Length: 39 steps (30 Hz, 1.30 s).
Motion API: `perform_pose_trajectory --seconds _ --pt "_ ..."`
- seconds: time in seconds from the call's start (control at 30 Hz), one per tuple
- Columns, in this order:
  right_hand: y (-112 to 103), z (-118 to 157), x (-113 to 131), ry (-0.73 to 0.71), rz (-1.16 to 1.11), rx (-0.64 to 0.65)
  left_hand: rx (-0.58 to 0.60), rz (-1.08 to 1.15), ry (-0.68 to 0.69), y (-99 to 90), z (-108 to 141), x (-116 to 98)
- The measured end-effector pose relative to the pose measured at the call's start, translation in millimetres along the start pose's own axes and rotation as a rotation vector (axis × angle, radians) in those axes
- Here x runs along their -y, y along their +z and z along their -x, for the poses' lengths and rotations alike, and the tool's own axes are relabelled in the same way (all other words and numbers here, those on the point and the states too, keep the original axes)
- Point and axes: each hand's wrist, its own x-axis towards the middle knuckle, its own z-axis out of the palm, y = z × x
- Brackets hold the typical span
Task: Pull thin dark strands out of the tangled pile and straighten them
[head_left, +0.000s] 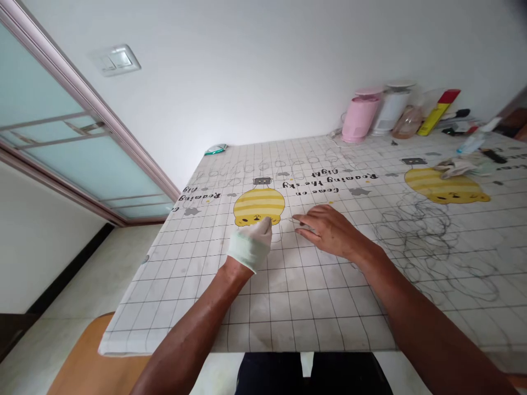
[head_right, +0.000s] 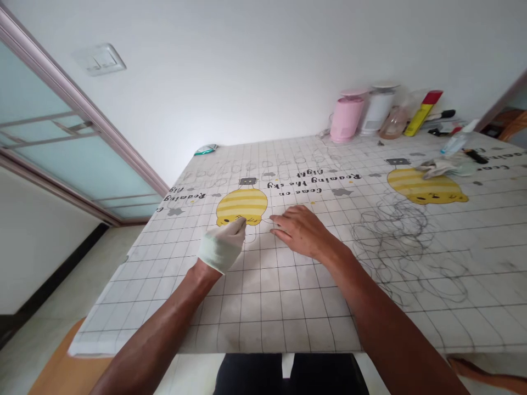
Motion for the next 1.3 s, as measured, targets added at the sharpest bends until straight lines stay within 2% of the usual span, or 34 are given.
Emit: perform_pose_trajectory --seconds 0.07,0.13,0.3,0.47,0.53,0.6,0.67,0.7,0.73,0.87,0.93,1.0,1.13,1.3 --pt "-0.8 -2.4 -1.4 -0.097 0.06 -0.028 -0.02 0.036 -0.006 1.9 -0.5 -1.7" --pt "-0.1 -2.8 -1.7 -0.134 0.025 -0.023 -0.014 0.076 -0.016 2.5 -0.7 -3.2" --pt "8.2 1.3 0.0 -0.097 -0.052 -0.013 0.063 0.175 -0.036 -0.3 0.6 -5.8" --pt "10.7 -0.1 -0.2 -0.033 -0.014 -0.037 0.16 0.348 -0.208 0.7 0.4 -9.6" --pt "4.9 -2.9 2.8 -0.044 0.029 -0.124 0.193 0.451 -0.327 2.0 -2.7 -10.7" --pt "-1.5 -5.2 9.9 -0.013 0.082 -0.304 0.193 0.529 -0.465 2.0 -7.4 -10.7" --pt "-3.6 -6.0 21.0 0.099 0.094 -0.47 0.175 0.59 -0.578 0.4 -12.5 -9.9" --pt "-1.9 -5.9 27.5 0.167 0.055 -0.496 0.164 0.62 -0.62 -0.7 -14.7 -9.6" --pt "1.5 -5.7 34.2 0.231 -0.027 -0.473 0.157 0.653 -0.653 -2.0 -16.3 -9.6" --pt "22.9 -7.1 56.8 0.407 -0.558 -0.198 0.139 0.75 -0.723 -6.9 -17.8 -14.8" --pt "29.4 -9.6 62.3 0.457 -0.737 -0.162 0.154 0.783 -0.723 -9.4 -16.9 -19.9" --pt "29.9 -11.7 63.5 0.478 -0.789 -0.177 0.195 0.842 -0.711 -12.1 -16.5 -24.7" --pt "24.5 -10.9 58.3 0.492 -0.715 -0.25 0.283 1.077 -0.727 -14.2 -18.7 -28.4" --pt "31.7 -7.1 50.1 0.44 -0.695 -0.317 0.387 1.316 -0.75 -5.2 -20.4 -27.0"
